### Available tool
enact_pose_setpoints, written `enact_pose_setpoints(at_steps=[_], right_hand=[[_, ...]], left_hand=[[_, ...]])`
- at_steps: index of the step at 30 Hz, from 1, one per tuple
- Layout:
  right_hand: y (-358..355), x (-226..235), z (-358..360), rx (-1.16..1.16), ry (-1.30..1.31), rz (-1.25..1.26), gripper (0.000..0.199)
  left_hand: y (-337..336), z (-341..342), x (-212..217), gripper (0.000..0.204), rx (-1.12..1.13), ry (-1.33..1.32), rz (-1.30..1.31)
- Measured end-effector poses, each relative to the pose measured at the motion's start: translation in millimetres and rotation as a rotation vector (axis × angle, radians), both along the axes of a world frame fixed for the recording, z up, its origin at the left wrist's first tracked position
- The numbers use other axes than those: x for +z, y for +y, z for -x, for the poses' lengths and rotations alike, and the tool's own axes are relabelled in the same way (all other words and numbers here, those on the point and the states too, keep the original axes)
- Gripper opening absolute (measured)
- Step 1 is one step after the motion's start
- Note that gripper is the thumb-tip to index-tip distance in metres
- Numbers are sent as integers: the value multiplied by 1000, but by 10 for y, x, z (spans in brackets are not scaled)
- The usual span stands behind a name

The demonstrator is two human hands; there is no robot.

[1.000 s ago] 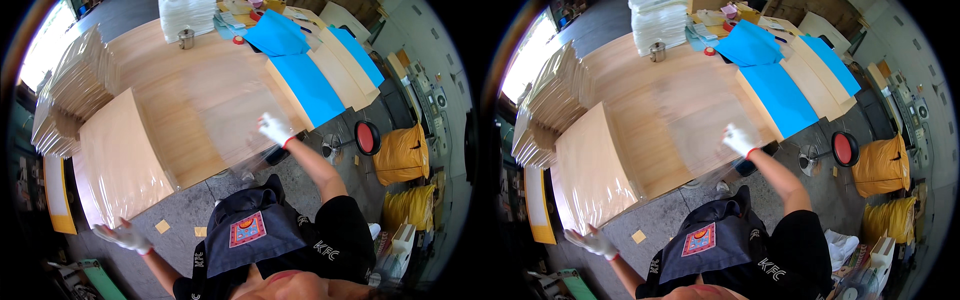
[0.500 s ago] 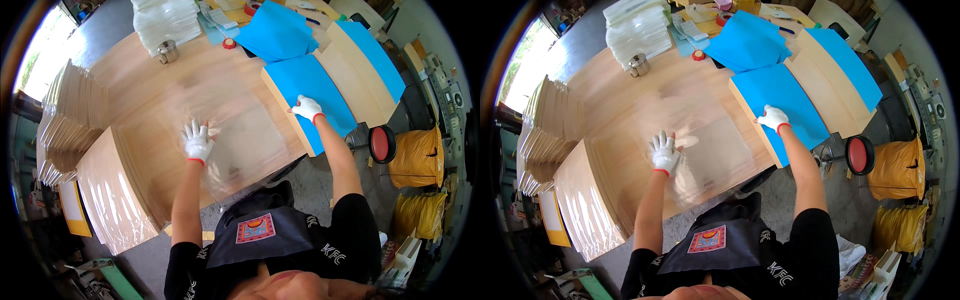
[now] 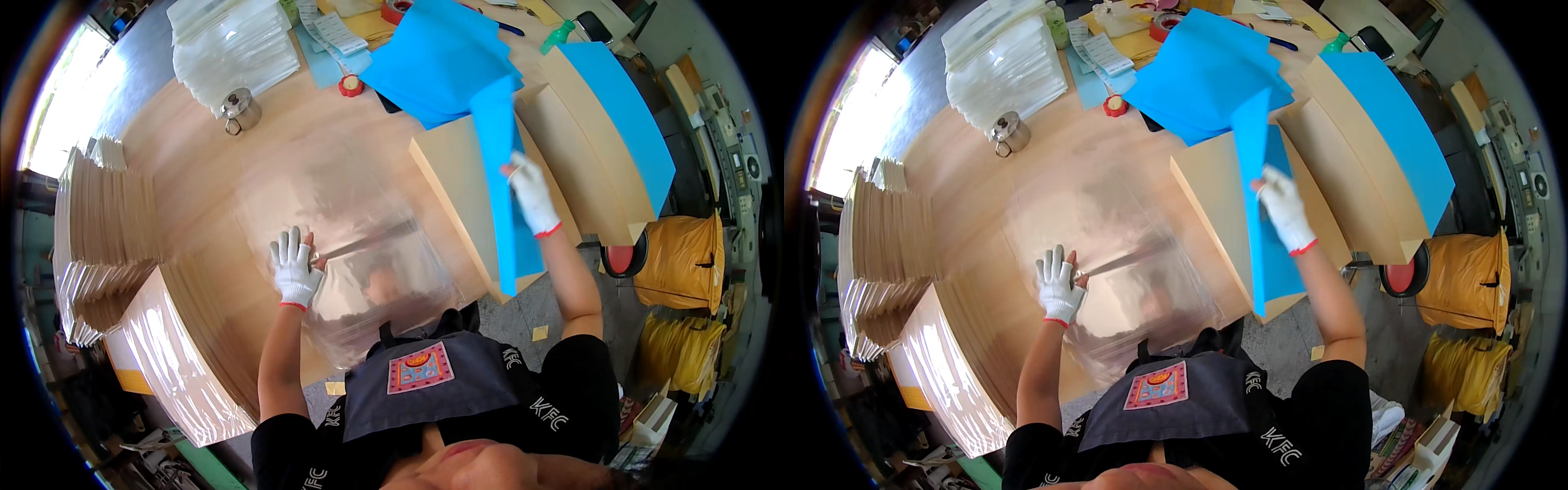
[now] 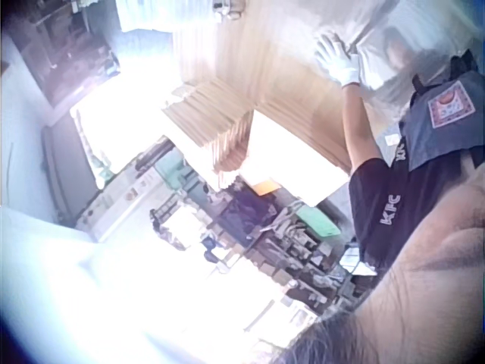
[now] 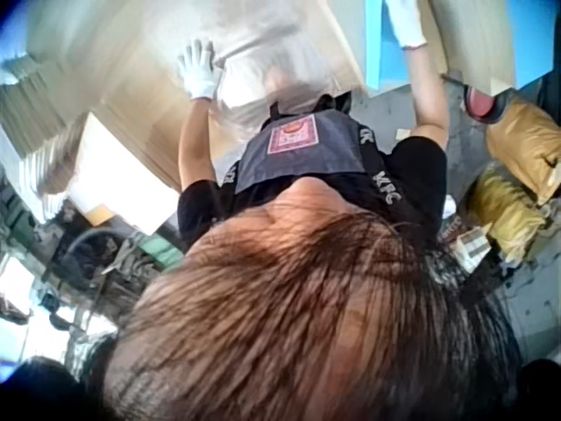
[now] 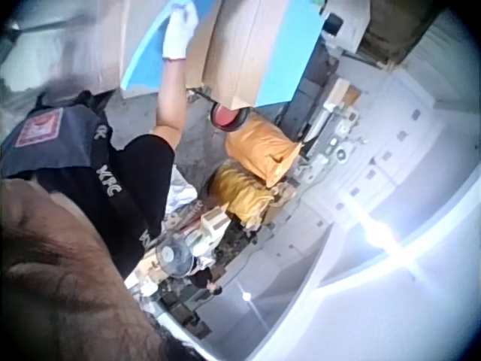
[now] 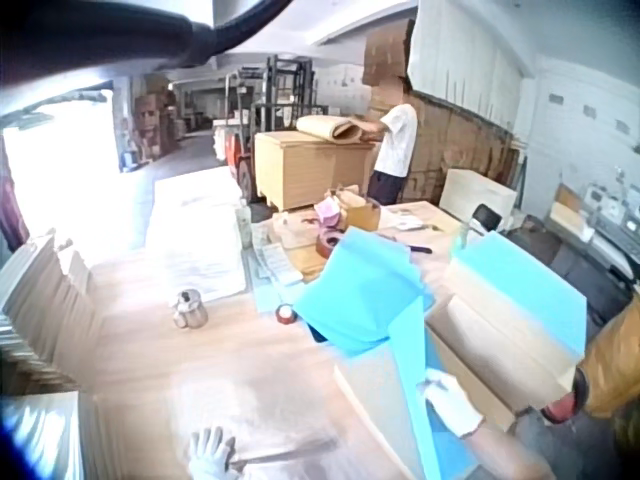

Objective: The person repeatedly wraps rectangular brown paper sheets in clear plastic film. They pick up a sheet, place it on a plastic-covered surface, and fold the film over the paper. The wrapped items are stacked on the table.

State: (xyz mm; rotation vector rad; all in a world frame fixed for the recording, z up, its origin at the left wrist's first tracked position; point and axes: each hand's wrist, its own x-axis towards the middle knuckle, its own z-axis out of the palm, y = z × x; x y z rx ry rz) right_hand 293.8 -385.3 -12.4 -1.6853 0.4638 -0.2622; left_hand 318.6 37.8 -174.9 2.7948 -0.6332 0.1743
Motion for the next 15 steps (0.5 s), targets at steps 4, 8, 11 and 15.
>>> enact_pose_setpoints(at_steps=[4, 8, 11, 15], right_hand=[[-401, 194, -976, 153, -275, 367, 15], [-604, 242, -2174, 28, -23, 704, 32], [-598, 281, -2933, 6, 213, 766, 33], [-531, -119, -3783, 46, 327, 959, 34]], left_hand=[[-12, -21, -28, 62, 29, 11, -2], [-35, -68, 32, 65, 42, 113, 19], [-62, -123, 82, 65, 29, 146, 62], [-18, -112, 85, 68, 36, 189, 52]])
